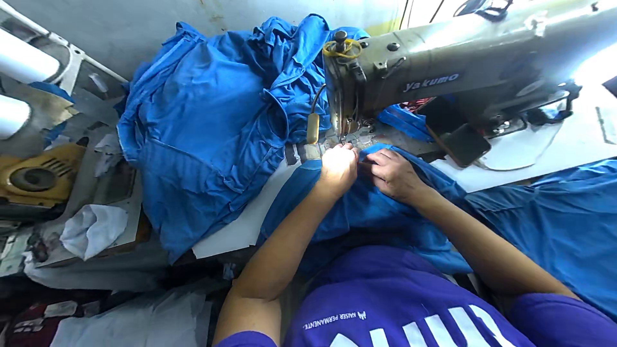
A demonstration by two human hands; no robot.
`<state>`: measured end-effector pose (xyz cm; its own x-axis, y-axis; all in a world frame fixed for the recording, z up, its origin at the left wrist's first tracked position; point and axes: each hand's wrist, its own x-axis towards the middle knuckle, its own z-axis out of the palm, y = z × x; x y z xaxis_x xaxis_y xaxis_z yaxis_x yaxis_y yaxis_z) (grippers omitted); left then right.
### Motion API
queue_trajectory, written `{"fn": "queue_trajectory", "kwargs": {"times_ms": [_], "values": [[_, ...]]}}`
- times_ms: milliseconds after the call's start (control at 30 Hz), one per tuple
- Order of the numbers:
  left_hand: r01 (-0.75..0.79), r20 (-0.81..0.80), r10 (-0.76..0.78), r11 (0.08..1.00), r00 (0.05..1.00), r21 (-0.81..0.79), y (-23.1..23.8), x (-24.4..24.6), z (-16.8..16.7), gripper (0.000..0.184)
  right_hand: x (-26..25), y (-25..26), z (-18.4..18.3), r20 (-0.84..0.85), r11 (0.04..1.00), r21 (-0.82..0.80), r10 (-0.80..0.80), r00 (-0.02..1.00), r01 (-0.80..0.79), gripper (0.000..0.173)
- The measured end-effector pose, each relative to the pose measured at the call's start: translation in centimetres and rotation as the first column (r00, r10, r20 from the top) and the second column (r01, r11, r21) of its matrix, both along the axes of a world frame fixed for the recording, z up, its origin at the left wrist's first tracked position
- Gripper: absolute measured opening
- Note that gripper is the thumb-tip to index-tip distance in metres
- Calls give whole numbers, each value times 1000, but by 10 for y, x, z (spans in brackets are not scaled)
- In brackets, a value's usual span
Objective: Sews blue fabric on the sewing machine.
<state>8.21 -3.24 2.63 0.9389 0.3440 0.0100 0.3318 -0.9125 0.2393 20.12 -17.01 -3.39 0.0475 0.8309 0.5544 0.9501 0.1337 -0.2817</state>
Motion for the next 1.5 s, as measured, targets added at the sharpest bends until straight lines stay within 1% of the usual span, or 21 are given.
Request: {"fn": "queue_trajectory", "kwargs": {"times_ms": [33,67,233,333,367,467,533,667,733,833,933,1033,1067,1100,1167,1233,1300,1367,1433,1500], "values": [[10,45,-11,1000,999,27,-1,0,-4,17,0,0,-1,12,1000,-6,2,1000,-2,22],[11,56,-13,999,998,33,-1,0,-5,16,1,0,-1,22,1000,-10,1,1000,0,22],[6,7,-6,999,1000,40,-5,0,0,18,0,0,-1,31,1000,-9,2,1000,-2,23],[45,112,-51,998,992,54,0,-3,-7,15,1,0,-2,18,1000,5,11,1000,-11,23],[54,104,-56,998,993,29,3,-4,-5,16,1,-1,-3,12,1000,9,14,1000,-15,21],[55,-45,-58,996,997,-69,10,-5,11,18,2,-1,-4,-1,1000,14,11,1000,-11,20],[55,-93,-61,997,994,-61,11,-2,14,18,1,-1,-3,-7,1000,21,9,1000,-8,20],[48,-151,-44,999,988,22,0,5,15,22,1,0,-1,-18,1000,14,3,1000,-3,20],[47,-125,-42,998,991,42,-3,6,12,23,0,0,0,-21,1000,3,6,1000,-6,22],[28,-77,-26,999,997,30,-1,5,8,21,0,0,-1,-9,1000,8,13,1000,-13,24],[0,15,0,999,1000,40,-2,2,0,18,0,1,-1,23,1000,-8,14,1000,-13,25],[-54,58,54,999,997,-5,-3,0,-4,17,-1,0,0,40,999,-36,15,999,-14,24],[-61,100,64,997,993,-37,-1,-2,-7,18,-1,0,1,39,999,-42,15,999,-14,24],[-49,183,61,996,981,-69,3,-6,-13,17,-1,0,1,36,999,-45,15,999,-13,25],[7,374,44,991,926,-134,10,-16,-26,16,-1,0,0,35,999,-48,15,999,-13,30],[62,488,-2,992,873,-108,12,-30,-34,14,-1,0,-1,30,999,-43,14,999,-13,31],[112,488,-85,993,868,-26,8,-40,-37,17,0,0,-2,31,999,-38,11,999,-9,32],[161,402,-166,986,901,46,2,-48,-42,26,0,0,-3,27,999,-40,11,1000,-10,33],[177,309,-191,982,932,71,-5,-51,-43,36,0,0,-2,23,999,-51,15,1000,-13,34],[183,288,-198,980,937,80,-10,-51,-44,43,0,0,-2,15,999,-50,18,1000,-17,34]]}}
